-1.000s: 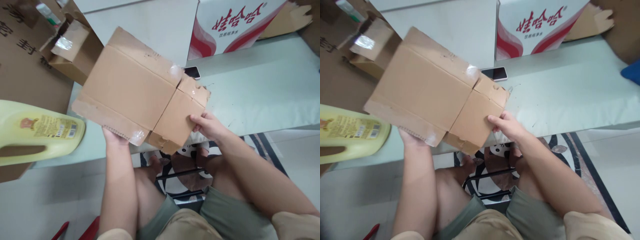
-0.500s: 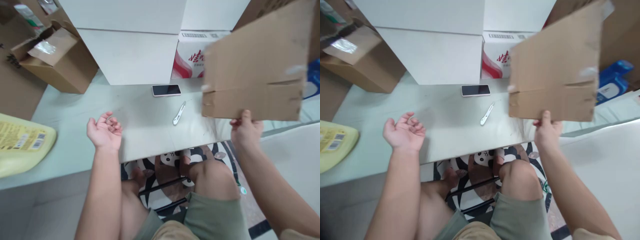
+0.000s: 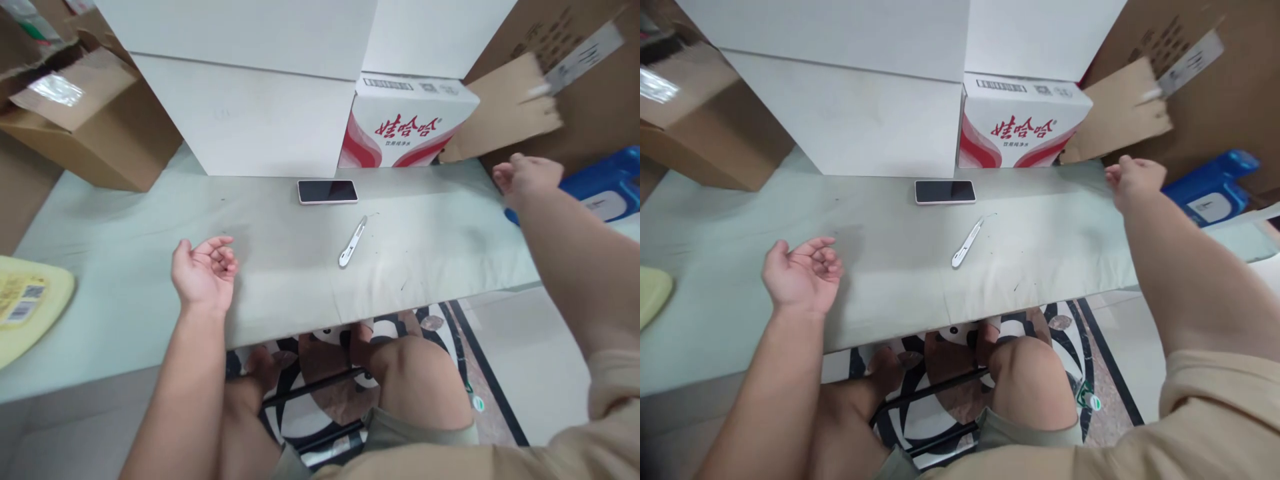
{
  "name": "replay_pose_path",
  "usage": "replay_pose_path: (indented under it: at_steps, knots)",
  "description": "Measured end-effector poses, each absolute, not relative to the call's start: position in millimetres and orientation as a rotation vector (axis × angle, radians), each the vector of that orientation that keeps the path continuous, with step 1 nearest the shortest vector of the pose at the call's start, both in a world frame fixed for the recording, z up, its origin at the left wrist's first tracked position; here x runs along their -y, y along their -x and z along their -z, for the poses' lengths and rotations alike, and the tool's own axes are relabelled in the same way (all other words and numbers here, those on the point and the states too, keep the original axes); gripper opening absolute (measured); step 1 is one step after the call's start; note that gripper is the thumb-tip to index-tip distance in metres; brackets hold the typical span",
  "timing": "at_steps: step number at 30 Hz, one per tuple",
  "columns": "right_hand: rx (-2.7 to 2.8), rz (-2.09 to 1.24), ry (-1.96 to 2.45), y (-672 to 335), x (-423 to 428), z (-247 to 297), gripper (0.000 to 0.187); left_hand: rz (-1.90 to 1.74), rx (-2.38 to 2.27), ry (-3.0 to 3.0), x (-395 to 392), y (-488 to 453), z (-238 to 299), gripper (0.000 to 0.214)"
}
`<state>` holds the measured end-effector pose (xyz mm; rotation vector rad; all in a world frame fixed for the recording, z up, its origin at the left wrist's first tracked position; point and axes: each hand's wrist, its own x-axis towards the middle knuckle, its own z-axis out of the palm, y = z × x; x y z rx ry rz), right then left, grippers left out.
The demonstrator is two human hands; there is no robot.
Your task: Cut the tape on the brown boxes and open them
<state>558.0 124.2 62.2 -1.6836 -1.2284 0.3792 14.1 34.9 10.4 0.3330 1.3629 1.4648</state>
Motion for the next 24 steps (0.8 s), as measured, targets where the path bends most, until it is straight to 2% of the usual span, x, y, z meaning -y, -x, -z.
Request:
replay_pose_path:
  at_steps: [3, 6, 8, 11, 14, 18, 24]
  knots:
    - [0.989, -0.488, 1.744, -516, -98, -31, 0.033, -1.452, -1.389, -0.416, -36, -12, -7, 0.06]
    - [0.987, -0.73, 1.753, -456, -28, -1, 0.019, -1.364, -1.522, -0.64, -34, -10, 3, 0.041]
    - [1.067, -0.917, 1.739, -411, 32, 10, 0.021, -1.25, -1.668, -0.848, -30, -10, 12, 0.026]
    - [1.488, -1.369, 1.607, -338, 117, 19, 0.018, -1.062, -1.796, -1.107, -15, -17, 26, 0.014]
    - [2.155, -1.548, 1.252, -266, 181, 30, 0.018, -0.685, -1.898, -1.584, 13, -34, 35, 0.022]
    - [2.925, -1.501, 0.852, -201, 240, 53, 0.024, -0.333, -1.925, -1.876, 52, -63, 43, 0.053]
    - [3.132, -1.578, 0.645, -192, 287, 78, 0.029, -0.32, -2.065, -1.984, 69, -83, 47, 0.057]
